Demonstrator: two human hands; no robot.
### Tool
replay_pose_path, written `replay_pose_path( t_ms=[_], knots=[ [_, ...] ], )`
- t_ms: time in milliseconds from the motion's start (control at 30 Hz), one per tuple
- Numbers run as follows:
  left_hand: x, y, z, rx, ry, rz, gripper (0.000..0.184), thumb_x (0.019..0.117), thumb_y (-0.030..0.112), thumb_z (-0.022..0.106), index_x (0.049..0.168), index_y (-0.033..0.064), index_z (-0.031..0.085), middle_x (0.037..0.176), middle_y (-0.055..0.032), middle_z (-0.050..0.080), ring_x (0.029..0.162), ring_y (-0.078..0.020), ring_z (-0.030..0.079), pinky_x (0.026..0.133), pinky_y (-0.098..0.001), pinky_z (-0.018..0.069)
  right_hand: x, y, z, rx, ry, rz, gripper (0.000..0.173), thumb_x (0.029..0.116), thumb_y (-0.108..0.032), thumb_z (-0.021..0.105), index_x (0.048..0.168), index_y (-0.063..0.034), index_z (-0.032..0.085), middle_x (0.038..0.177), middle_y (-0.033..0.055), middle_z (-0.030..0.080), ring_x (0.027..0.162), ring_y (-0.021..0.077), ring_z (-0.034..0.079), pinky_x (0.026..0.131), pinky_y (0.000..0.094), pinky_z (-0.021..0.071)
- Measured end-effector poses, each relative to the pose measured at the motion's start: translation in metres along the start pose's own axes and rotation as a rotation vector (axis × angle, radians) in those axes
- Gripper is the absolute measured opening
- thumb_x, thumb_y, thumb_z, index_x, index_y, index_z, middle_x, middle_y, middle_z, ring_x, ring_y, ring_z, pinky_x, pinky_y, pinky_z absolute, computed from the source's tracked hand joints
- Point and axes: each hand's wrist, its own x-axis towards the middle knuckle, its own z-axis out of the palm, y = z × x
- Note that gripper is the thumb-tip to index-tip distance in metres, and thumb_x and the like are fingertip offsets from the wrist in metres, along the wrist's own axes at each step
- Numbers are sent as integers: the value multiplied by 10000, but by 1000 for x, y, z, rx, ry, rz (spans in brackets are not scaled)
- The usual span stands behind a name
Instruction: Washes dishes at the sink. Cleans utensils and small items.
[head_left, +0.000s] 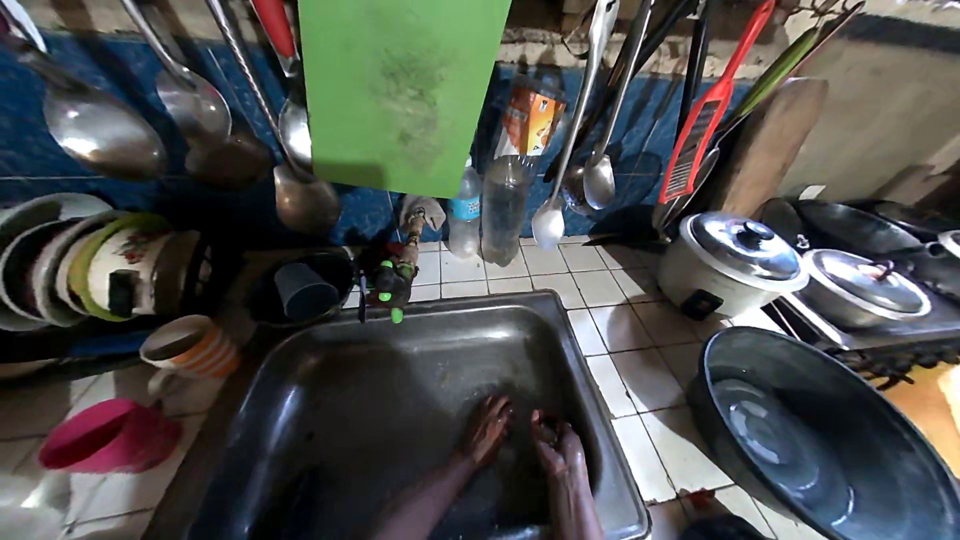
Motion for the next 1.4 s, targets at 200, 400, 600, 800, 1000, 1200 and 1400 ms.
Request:
replay_pose_path(
  t_ms=[200,400,600,800,1000,1200,1400],
  knots=[
    [-1,10,-27,112,-188,-50,370,1066,32,401,1373,-96,564,1488,-258,511,1444,-403,419,1230,-489,266,0,1,1,-17,-8,11,261,1095,-192,300,1019,-37,496,775,83,576,616,160,606,570,267,556],
    [-6,12,-28,194,-303,-22,467,1057,224,497,1429,-57,522,1522,-235,484,1480,-396,357,1258,-559,94,1,2,2,7,-43,52,326,1096,-233,272,933,-69,503,697,41,580,551,113,591,523,219,537],
    [14,31,-27,138,-282,-177,443,1075,209,483,1399,-89,530,1494,-273,487,1448,-406,395,1248,-487,204,-1,1,2,11,-32,29,310,1100,-229,275,935,-83,492,684,28,565,526,94,576,493,199,521],
    [-9,56,-46,30,-370,-256,475,1078,68,409,1507,-128,359,1613,-305,299,1540,-418,217,1273,-510,87,3,1,3,6,-26,45,290,1098,-245,291,953,-93,490,725,28,563,570,97,589,521,205,530],
    [1,63,-43,72,-419,-332,465,1052,78,494,1466,-123,427,1587,-307,341,1516,-439,253,1260,-544,99,3,0,2,15,-41,43,321,1100,-246,286,921,-88,501,684,22,563,519,86,565,487,191,513],
    [16,60,-46,198,-491,-292,407,1010,65,558,1373,-118,535,1513,-325,429,1455,-470,345,1232,-575,194,1,0,1,39,-25,42,294,1103,-227,292,945,-90,499,699,16,560,528,72,562,498,178,510],
    [16,61,-43,201,-483,-329,429,1019,77,549,1405,-107,510,1544,-304,402,1468,-452,336,1230,-558,210,-1,1,4,17,-12,17,288,1104,-238,300,956,-95,501,720,15,558,559,78,573,530,183,521]
  ],
)
